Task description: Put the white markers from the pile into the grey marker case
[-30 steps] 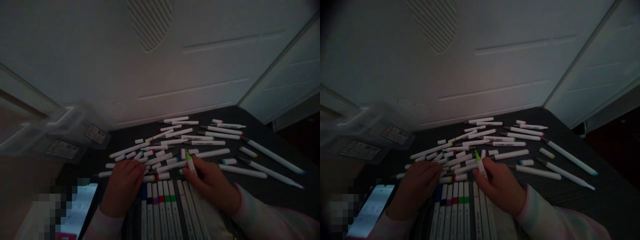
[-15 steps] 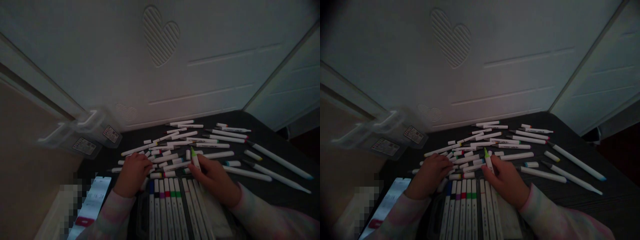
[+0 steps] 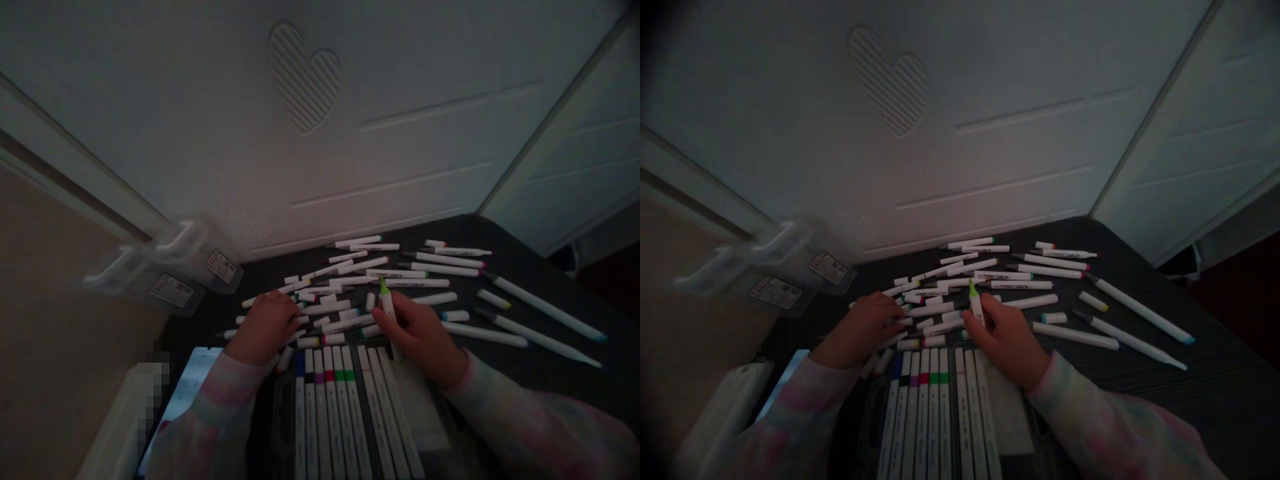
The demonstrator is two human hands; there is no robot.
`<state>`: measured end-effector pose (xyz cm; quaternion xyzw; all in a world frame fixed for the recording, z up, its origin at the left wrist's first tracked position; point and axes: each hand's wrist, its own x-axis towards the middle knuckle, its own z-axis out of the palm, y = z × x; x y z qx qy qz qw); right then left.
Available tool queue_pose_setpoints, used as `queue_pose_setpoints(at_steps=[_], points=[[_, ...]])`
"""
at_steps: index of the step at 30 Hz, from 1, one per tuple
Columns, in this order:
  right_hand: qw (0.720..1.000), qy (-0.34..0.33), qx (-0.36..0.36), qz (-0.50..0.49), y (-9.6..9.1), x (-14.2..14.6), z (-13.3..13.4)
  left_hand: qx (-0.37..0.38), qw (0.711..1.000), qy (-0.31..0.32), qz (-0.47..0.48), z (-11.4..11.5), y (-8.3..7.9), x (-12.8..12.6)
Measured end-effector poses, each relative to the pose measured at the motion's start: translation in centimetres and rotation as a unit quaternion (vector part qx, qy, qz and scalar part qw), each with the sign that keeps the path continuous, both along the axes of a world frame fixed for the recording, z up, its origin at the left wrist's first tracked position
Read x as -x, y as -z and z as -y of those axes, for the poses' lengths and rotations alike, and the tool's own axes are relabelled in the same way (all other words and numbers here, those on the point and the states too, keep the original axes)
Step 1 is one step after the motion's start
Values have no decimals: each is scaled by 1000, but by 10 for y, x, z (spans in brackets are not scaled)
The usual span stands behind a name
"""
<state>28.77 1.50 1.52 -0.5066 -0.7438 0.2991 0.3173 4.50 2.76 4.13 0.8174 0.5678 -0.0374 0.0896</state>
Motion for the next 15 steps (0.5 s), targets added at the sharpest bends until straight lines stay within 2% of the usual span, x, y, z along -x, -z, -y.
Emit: queue_pose_setpoints(at_steps=[2, 3, 4, 5, 7, 8, 10, 12, 15], points=[[1000, 1, -1, -2, 0, 0, 0, 11, 991, -44, 125, 6, -10, 1], [1000, -1, 0, -4, -1, 0, 1, 31, 974, -65, 214, 11, -16, 1], [1000, -3, 2, -7, 0, 0, 1, 69, 946, -75, 309, 17, -22, -2], [1000, -5, 4, -9, 0, 0, 1, 119, 903, -71, 407, 24, -27, -5], [1000, -10, 6, -10, 0, 1, 1, 194, 783, -35, 590, 37, -36, -16], [1000, -11, 7, -8, 1, 1, 2, 202, 719, -15, 665, 43, -38, -22], [1000, -13, 10, -5, 1, 1, 2, 226, 616, -1, 754, 51, -39, -34], [1000, -15, 14, -1, 0, 1, 2, 259, 540, -6, 801, 55, -39, -45], [1000, -17, 16, 7, -2, 1, 3, 291, 466, -23, 835, 56, -40, -55]])
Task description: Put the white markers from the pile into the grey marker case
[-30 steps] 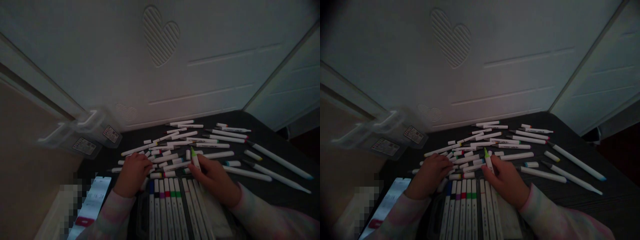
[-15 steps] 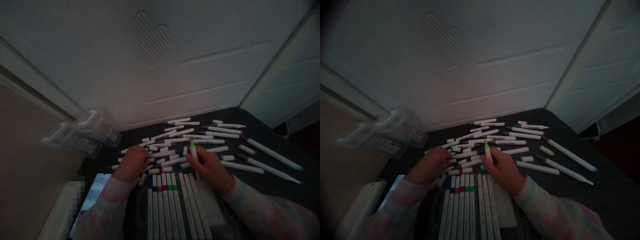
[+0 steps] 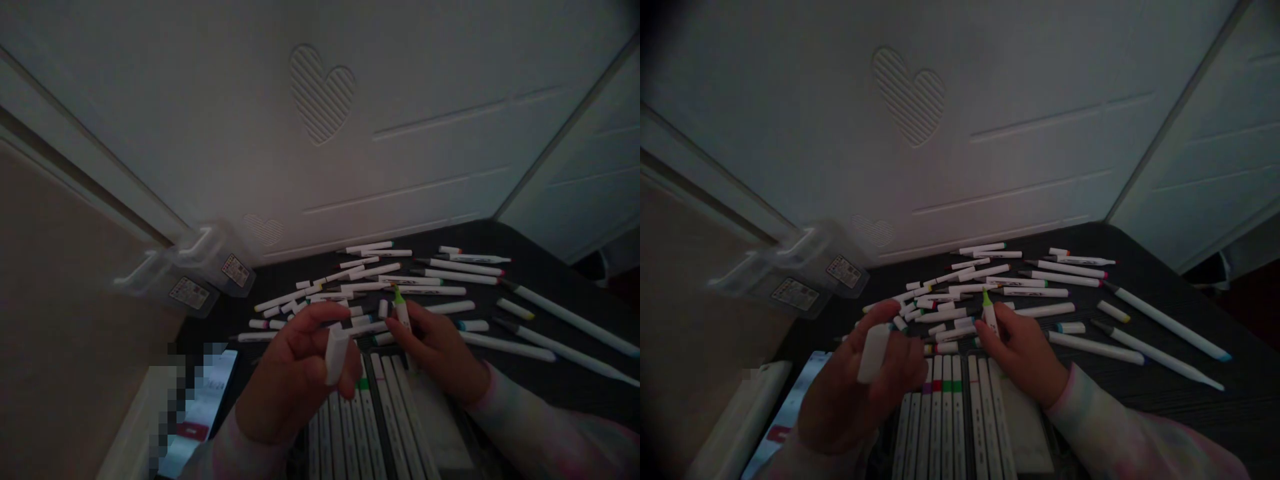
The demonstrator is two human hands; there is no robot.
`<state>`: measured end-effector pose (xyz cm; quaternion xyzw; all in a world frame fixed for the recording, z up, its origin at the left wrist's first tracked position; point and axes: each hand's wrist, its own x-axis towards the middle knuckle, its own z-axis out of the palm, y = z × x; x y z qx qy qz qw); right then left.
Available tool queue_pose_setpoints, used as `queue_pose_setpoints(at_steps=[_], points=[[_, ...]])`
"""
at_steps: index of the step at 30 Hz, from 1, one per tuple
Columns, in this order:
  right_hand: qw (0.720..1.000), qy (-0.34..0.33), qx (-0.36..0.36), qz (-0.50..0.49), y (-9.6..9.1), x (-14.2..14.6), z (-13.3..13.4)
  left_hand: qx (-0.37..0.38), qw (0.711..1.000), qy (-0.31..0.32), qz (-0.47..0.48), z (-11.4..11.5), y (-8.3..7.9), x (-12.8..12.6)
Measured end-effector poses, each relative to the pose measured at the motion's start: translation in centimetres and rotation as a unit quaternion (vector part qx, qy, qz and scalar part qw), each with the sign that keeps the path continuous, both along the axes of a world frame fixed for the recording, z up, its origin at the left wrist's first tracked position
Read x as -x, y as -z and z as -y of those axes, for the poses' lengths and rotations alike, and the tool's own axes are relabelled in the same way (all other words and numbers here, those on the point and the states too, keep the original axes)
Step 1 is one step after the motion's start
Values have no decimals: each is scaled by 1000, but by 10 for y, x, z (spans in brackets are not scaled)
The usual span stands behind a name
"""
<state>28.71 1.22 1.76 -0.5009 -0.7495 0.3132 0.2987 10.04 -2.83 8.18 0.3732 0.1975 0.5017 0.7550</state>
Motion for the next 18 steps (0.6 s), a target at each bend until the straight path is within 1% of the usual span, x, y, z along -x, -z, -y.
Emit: queue_pose_setpoints(at_steps=[4, 6, 8, 12, 15, 18], points=[[1000, -3, -7, 2, -1, 0, 1, 76, 991, 2, 108, 1, -7, -12], [1000, -2, -10, 1, 0, 0, 1, 115, 983, 0, 141, 2, -10, -17], [1000, 1, -13, 2, 0, 1, 1, 147, 976, -14, 162, 4, -13, -22], [1000, 2, -14, -1, 0, 1, 0, 187, 962, -64, 190, 2, -14, -28], [1000, 1, -17, -6, 0, 1, 0, 183, 966, -86, 163, -4, -11, -28], [1000, 2, -23, -16, 0, 0, 0, 150, 982, -99, 54, -13, 0, -23]])
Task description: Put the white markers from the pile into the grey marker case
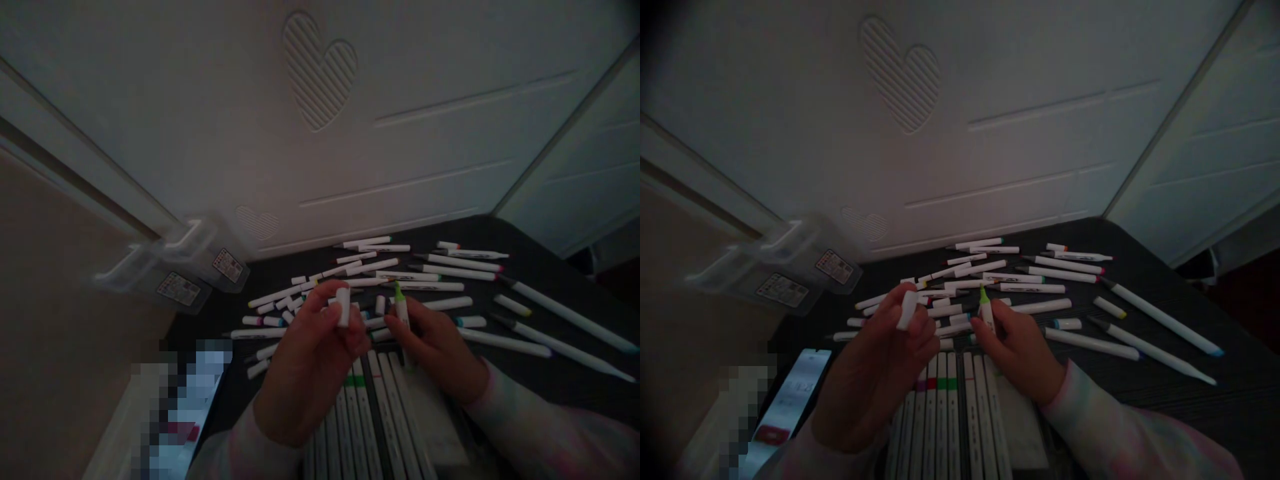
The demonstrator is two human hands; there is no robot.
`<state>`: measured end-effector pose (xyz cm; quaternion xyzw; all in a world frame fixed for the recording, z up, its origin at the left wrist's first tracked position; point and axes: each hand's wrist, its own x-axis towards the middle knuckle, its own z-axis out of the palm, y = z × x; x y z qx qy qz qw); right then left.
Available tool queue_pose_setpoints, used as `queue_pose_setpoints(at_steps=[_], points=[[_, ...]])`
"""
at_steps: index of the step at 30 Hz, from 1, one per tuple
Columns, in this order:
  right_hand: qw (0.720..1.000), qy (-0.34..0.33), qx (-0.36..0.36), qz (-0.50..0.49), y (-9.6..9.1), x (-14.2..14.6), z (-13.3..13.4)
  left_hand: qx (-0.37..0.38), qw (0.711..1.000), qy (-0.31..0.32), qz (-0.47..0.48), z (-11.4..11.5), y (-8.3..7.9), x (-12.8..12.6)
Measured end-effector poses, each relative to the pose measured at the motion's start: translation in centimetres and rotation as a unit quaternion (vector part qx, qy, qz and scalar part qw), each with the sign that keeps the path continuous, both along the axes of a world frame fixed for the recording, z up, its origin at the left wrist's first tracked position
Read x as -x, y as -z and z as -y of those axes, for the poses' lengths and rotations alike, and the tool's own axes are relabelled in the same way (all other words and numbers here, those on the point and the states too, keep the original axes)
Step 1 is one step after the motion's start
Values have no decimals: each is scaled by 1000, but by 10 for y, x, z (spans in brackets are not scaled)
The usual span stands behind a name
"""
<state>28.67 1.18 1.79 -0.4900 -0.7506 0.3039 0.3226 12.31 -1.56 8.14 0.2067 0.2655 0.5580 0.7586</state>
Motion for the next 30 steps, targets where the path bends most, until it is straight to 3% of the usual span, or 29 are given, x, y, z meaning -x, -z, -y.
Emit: queue_pose_setpoints(at_steps=[4, 6, 11, 14, 18, 26, 30], points=[[999, -11, 3, -38, -4, 0, 2, -36, 978, -17, -204, -4, 25, 11], [998, -22, 10, -62, -7, 0, 4, -45, 967, -29, -250, -4, 36, 17], [994, -83, 30, -57, -16, 0, 10, -12, 976, -17, -215, -3, 49, 24], [989, -143, 14, -44, -19, -1, 14, 24, 987, -37, -154, -3, 51, 24], [980, -194, -9, -37, -21, -1, 16, 46, 987, -37, -152, -1, 54, 23], [983, -182, 32, 17, -19, 1, 14, 11, 984, -35, -174, -2, 53, 20], [981, -187, 26, 53, -19, 1, 13, -24, 967, -57, -246, -3, 54, 22]])
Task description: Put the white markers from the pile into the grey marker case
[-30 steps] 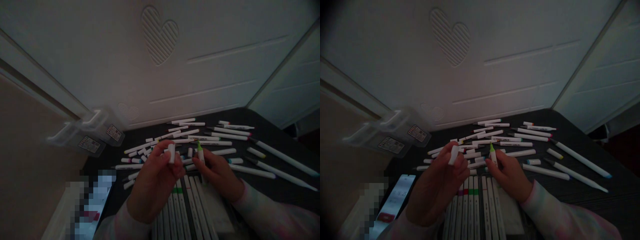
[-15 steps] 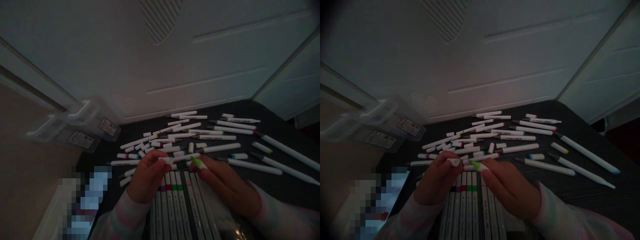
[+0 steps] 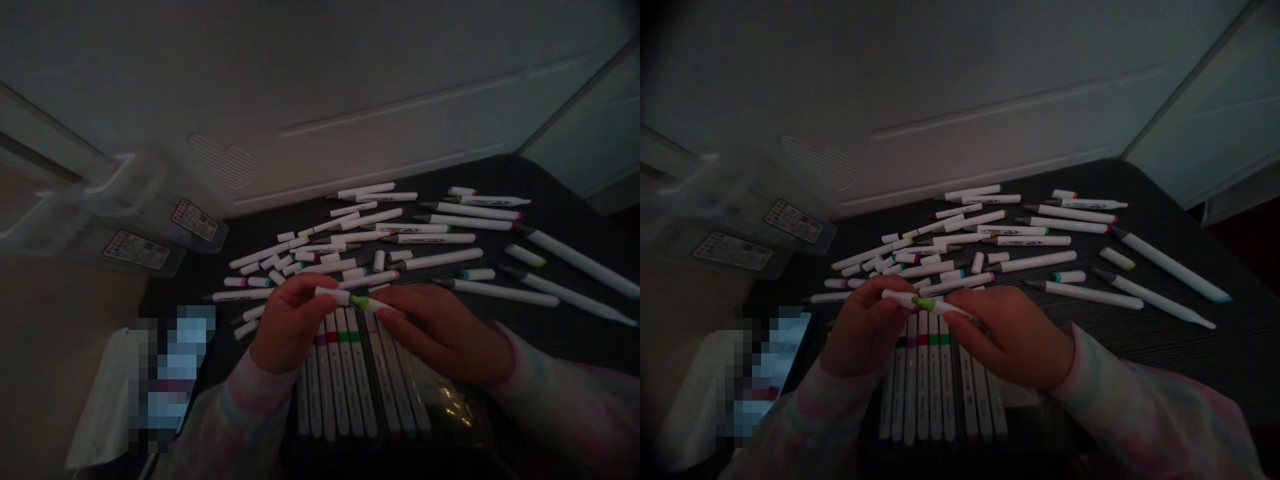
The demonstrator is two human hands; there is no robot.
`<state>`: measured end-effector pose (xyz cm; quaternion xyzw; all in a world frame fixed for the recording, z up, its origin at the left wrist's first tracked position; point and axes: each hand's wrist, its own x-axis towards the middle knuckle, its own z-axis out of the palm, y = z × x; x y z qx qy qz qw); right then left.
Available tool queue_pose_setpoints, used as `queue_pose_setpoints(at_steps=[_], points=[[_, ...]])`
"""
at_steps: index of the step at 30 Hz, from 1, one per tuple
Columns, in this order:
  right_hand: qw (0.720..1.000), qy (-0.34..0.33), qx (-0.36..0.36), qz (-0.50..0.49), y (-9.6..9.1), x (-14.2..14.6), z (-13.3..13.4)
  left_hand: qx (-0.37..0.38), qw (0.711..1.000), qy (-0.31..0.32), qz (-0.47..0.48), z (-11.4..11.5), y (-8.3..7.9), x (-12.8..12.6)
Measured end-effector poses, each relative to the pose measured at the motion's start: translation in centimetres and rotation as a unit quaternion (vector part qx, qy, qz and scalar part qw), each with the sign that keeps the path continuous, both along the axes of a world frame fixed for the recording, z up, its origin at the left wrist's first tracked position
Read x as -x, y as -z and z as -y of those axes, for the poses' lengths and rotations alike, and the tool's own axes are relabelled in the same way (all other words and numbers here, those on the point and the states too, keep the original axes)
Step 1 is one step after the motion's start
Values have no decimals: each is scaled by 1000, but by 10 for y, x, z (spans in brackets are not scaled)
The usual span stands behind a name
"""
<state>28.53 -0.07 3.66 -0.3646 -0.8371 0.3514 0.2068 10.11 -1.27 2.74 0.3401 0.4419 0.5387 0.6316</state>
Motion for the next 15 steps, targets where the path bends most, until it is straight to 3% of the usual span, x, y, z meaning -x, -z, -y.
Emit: queue_pose_setpoints(at_steps=[3, 7, 10, 15], points=[[1000, -8, -7, 18, 1, -1, -2, -66, 988, 4, -143, -1, 0, 6], [999, -10, -14, 35, 1, -3, -4, -169, 924, 64, -337, -1, -4, 13], [999, -15, -17, 48, 1, -5, -5, -177, 900, 84, -389, -1, -5, 12], [996, -29, -45, 77, 0, -7, -5, -134, 913, 92, -375, 0, -1, 8]])
